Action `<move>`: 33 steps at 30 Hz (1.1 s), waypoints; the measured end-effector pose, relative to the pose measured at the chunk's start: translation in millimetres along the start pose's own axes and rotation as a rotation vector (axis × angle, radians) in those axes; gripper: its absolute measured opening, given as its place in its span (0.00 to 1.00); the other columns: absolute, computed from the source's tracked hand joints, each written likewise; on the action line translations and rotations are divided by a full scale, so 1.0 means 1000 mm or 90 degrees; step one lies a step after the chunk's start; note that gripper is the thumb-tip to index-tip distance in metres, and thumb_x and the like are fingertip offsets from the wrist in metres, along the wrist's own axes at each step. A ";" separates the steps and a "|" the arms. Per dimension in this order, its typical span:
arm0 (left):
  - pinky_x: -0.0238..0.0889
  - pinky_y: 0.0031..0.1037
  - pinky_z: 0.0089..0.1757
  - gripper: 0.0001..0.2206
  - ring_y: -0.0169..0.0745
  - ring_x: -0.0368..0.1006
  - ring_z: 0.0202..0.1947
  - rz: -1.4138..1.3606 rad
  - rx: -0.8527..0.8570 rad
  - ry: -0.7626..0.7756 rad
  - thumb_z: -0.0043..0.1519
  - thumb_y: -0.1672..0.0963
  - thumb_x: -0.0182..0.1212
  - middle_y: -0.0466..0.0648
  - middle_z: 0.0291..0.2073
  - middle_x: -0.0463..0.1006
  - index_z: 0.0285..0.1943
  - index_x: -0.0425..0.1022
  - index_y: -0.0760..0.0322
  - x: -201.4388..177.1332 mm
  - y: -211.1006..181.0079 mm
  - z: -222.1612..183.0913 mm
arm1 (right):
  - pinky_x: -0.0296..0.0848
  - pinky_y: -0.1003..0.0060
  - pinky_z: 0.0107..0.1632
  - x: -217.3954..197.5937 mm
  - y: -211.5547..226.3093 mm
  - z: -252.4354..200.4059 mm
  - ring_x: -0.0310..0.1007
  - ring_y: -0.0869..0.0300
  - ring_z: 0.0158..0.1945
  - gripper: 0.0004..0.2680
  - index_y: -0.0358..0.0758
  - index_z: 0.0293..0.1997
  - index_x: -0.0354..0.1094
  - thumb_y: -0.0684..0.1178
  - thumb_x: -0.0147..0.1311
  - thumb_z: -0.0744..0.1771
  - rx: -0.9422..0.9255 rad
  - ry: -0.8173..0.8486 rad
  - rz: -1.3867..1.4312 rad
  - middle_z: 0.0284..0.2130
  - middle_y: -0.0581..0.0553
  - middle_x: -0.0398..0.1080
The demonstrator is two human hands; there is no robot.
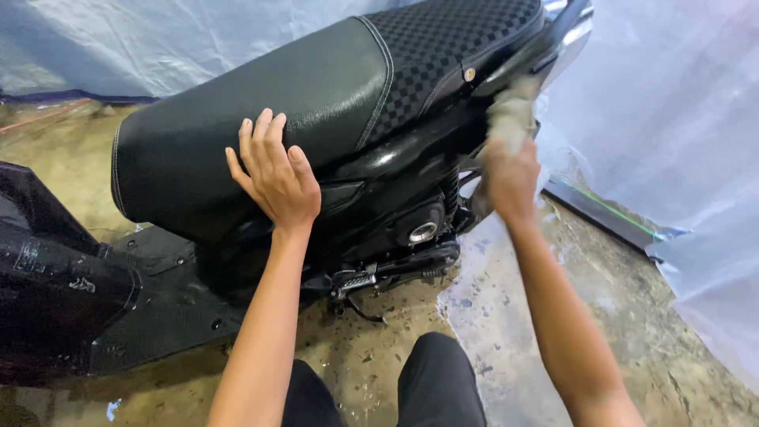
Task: The person wipes the seat and body panels of a black scooter using a cloth. They clean the seat, side panels, and rear wheel area, occasionally adjusting the cloth to wipe different surfaces.
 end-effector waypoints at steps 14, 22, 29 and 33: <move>0.40 0.52 0.63 0.24 0.54 0.64 0.67 0.015 0.003 -0.005 0.74 0.49 0.30 0.49 0.63 0.73 0.65 0.71 0.60 -0.007 -0.004 0.000 | 0.53 0.39 0.67 -0.070 0.148 0.103 0.55 0.39 0.72 0.22 0.21 0.56 0.68 0.59 0.42 0.72 0.109 -0.012 -0.012 0.64 0.23 0.61; 0.39 0.51 0.63 0.23 0.52 0.65 0.66 0.014 0.010 -0.022 0.75 0.49 0.31 0.48 0.63 0.73 0.66 0.72 0.59 -0.011 -0.003 -0.002 | 0.67 0.48 0.59 -0.062 0.141 0.085 0.68 0.38 0.60 0.18 0.29 0.55 0.70 0.57 0.56 0.68 -0.048 -0.050 0.309 0.55 0.32 0.66; 0.40 0.53 0.63 0.22 0.53 0.64 0.66 0.006 0.019 -0.012 0.75 0.50 0.32 0.47 0.63 0.73 0.66 0.71 0.58 -0.007 -0.002 -0.001 | 0.56 0.51 0.62 -0.056 0.126 0.093 0.65 0.43 0.59 0.23 0.35 0.64 0.62 0.63 0.52 0.68 0.079 -0.088 0.245 0.55 0.36 0.65; 0.39 0.52 0.63 0.23 0.54 0.64 0.66 0.020 0.020 -0.004 0.75 0.49 0.31 0.48 0.63 0.73 0.66 0.71 0.58 -0.007 -0.004 -0.005 | 0.45 0.44 0.73 -0.045 0.154 0.051 0.51 0.31 0.72 0.31 0.32 0.75 0.50 0.59 0.57 0.66 0.203 -0.152 0.352 0.69 0.24 0.54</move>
Point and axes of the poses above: each hand's wrist, its own z-axis towards the middle knuckle, its own x-axis out of the palm, y = z × x, the point moved 10 cm from there along z, towards the middle knuckle
